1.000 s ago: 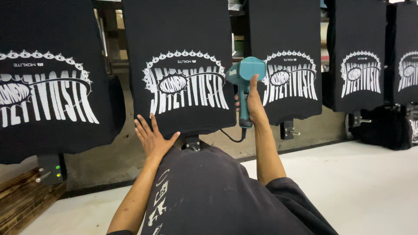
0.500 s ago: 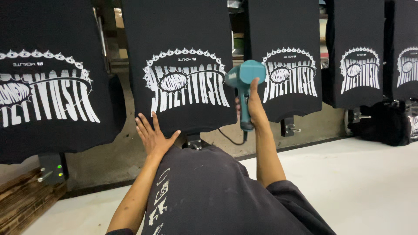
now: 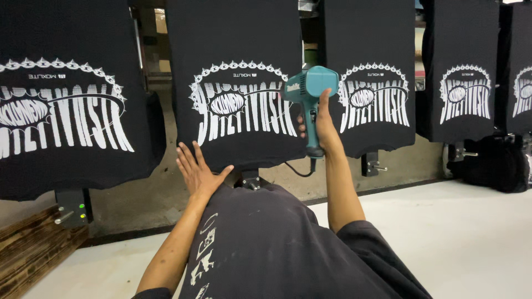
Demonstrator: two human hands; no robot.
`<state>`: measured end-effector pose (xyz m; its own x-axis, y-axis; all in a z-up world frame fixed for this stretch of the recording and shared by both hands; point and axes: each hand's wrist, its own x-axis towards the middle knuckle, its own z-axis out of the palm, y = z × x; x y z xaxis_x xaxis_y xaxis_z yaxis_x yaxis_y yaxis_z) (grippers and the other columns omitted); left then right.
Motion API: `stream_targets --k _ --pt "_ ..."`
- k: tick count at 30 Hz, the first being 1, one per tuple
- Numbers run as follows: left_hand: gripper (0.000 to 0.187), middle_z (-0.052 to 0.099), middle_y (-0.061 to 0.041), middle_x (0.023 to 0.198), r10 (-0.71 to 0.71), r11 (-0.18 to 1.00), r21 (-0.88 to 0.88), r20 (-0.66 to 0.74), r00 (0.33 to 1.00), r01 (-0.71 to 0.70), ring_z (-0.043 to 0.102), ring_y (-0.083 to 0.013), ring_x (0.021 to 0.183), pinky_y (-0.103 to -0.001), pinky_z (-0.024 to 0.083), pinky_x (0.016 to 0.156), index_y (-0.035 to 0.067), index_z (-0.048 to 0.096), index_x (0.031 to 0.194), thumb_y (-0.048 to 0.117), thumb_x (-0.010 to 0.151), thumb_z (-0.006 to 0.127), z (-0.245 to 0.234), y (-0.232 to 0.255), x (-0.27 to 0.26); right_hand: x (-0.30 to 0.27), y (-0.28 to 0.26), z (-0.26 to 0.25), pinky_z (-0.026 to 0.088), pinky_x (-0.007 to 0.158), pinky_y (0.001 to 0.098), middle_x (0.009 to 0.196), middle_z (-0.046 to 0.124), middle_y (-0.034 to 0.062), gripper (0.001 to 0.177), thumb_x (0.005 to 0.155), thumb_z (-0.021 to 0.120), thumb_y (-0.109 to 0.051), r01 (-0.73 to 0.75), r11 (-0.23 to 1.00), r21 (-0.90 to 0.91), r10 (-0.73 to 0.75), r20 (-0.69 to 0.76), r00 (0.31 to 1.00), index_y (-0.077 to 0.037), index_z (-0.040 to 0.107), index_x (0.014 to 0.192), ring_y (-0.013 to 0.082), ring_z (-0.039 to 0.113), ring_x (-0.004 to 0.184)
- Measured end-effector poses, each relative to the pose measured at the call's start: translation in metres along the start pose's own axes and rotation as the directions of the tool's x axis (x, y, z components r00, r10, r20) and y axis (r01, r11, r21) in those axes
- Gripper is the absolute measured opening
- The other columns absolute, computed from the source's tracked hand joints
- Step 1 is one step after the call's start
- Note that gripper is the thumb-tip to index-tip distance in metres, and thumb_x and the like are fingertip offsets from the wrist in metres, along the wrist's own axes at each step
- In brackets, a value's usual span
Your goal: The person uses a handheld heat gun to apply heat to a white graphic on a black t-shirt mounted on a vertical press. They move the heat gun back and forth over the design while holding the shirt in place with their other hand.
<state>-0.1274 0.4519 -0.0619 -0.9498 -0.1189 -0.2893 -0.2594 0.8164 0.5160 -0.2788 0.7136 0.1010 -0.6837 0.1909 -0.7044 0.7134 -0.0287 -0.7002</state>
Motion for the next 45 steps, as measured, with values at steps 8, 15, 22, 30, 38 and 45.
stream_targets --k 8,15,22,30,38,45 --pt "0.129 -0.002 -0.035 0.151 0.017 0.999 0.041 -0.028 0.999 -0.015 -0.001 -0.0526 0.139 -0.066 0.006 0.107 0.006 0.005 0.152 0.069 0.060 0.070 0.000 -0.001 0.000 -0.009 0.030 -0.021 0.054 0.034 0.0259 0.060 0.056 0.0091 0.093 0.070 0.021 -0.088 -0.012 1.000 -0.012 0.012 -0.012 1.000 -0.005 0.059 0.089 0.0147 0.057 0.044" --pt "0.128 0.000 -0.035 0.151 0.034 0.997 0.074 -0.040 0.999 -0.031 0.002 -0.0534 0.139 -0.066 0.007 0.107 0.007 0.007 0.151 0.071 0.059 0.068 0.002 -0.002 0.001 -0.029 0.034 -0.024 0.053 0.033 0.0255 0.059 0.055 0.0087 0.094 0.068 0.023 -0.089 -0.034 0.999 -0.001 0.034 0.002 0.999 -0.004 0.058 0.087 0.0146 0.056 0.043" --pt "0.128 -0.001 -0.036 0.150 0.056 0.996 0.070 -0.061 0.997 -0.052 0.000 -0.0554 0.138 -0.068 0.005 0.105 0.007 0.007 0.152 0.073 0.060 0.066 0.008 -0.007 0.001 -0.037 0.047 -0.030 0.054 0.036 0.0267 0.060 0.055 0.0091 0.091 0.071 0.021 -0.088 -0.058 0.998 -0.003 0.058 -0.011 0.998 -0.006 0.057 0.090 0.0159 0.057 0.045" --pt "0.127 -0.004 -0.036 0.150 0.031 0.999 0.025 -0.043 0.999 -0.030 -0.003 -0.0538 0.139 -0.068 0.001 0.106 0.010 0.005 0.151 0.075 0.061 0.066 0.007 -0.006 0.000 -0.044 0.062 -0.041 0.053 0.034 0.0266 0.059 0.055 0.0084 0.100 0.067 0.022 -0.091 -0.072 0.997 -0.006 0.072 0.018 0.997 -0.003 0.058 0.097 0.0151 0.058 0.044" --pt "0.126 0.000 -0.036 0.150 0.050 0.997 0.066 -0.062 0.997 -0.046 0.000 -0.0537 0.139 -0.069 0.006 0.105 0.007 0.008 0.152 0.071 0.060 0.068 0.004 -0.003 0.000 -0.053 0.067 -0.045 0.055 0.036 0.0281 0.060 0.056 0.0093 0.094 0.071 0.025 -0.089 -0.101 0.994 0.032 0.102 -0.040 0.994 -0.004 0.060 0.089 0.0168 0.058 0.046" --pt "0.127 -0.004 -0.035 0.150 0.032 0.998 0.060 -0.039 0.999 -0.029 -0.001 -0.0535 0.139 -0.070 0.009 0.104 0.009 0.005 0.152 0.070 0.061 0.068 0.001 -0.002 0.000 -0.061 0.067 -0.046 0.054 0.035 0.0288 0.060 0.055 0.0095 0.096 0.069 0.022 -0.090 -0.125 0.992 0.037 0.126 -0.051 0.991 -0.003 0.059 0.090 0.0174 0.058 0.045"
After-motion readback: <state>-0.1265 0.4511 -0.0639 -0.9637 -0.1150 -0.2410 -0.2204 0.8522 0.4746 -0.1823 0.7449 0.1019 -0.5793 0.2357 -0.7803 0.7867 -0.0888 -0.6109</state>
